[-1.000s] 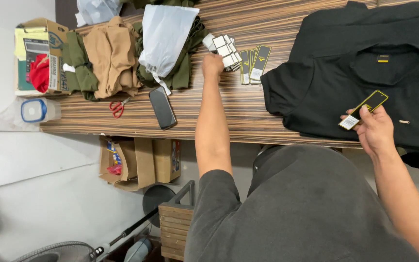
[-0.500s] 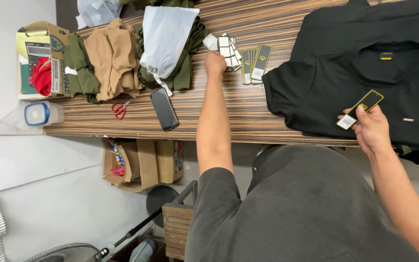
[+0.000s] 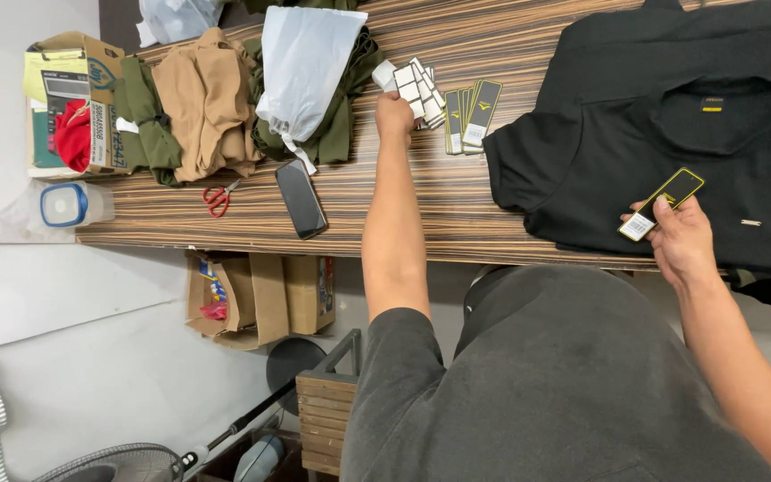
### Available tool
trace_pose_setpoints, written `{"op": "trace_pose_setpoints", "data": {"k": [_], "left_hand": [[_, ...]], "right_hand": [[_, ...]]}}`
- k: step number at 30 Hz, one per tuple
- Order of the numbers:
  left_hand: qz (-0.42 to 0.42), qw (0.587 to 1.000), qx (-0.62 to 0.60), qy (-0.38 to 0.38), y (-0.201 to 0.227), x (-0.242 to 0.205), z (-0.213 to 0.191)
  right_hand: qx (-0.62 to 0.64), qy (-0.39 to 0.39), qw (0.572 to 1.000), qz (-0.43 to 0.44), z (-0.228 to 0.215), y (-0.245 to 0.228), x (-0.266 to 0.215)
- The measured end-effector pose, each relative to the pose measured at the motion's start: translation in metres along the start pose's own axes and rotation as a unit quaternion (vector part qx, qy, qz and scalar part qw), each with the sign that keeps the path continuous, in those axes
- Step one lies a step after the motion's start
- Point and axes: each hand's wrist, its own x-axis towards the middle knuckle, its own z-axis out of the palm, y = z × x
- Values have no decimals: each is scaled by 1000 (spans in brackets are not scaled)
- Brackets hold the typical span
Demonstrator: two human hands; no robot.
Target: The person attaches tags to black t-shirts on a table. They pick up a tag, thread a string through the tag and the shirt's collar, and then fold the shirt. This process is repeated for multiple shirts.
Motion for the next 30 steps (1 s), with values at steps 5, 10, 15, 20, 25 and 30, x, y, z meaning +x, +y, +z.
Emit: {"op": "trace_pose_setpoints", "data": {"k": [5,10,15,20,25,30], "left_hand": [[1,999,-46,-10,19,-33,-4],[209,973,96,16,-16,-72,21],[409,884,111,-197,-93,-250,102],[382,894,76,-220,-104,-278,99],[327,884,143,-302,-100,-252,71],[184,972,137,-54,-58,-162,-8]], "right_hand": [[16,-1,1000,2,-3,-1,-1],[56,-32,998,-4,18,-33,-12],[59,-58,995,-48,76,-58,-7],[-58,-58,996,-42,102,-79,-23],[-67,-29,995,-68,89,-33,-11],[101,-65,993,14,74,-23,-13]]}}
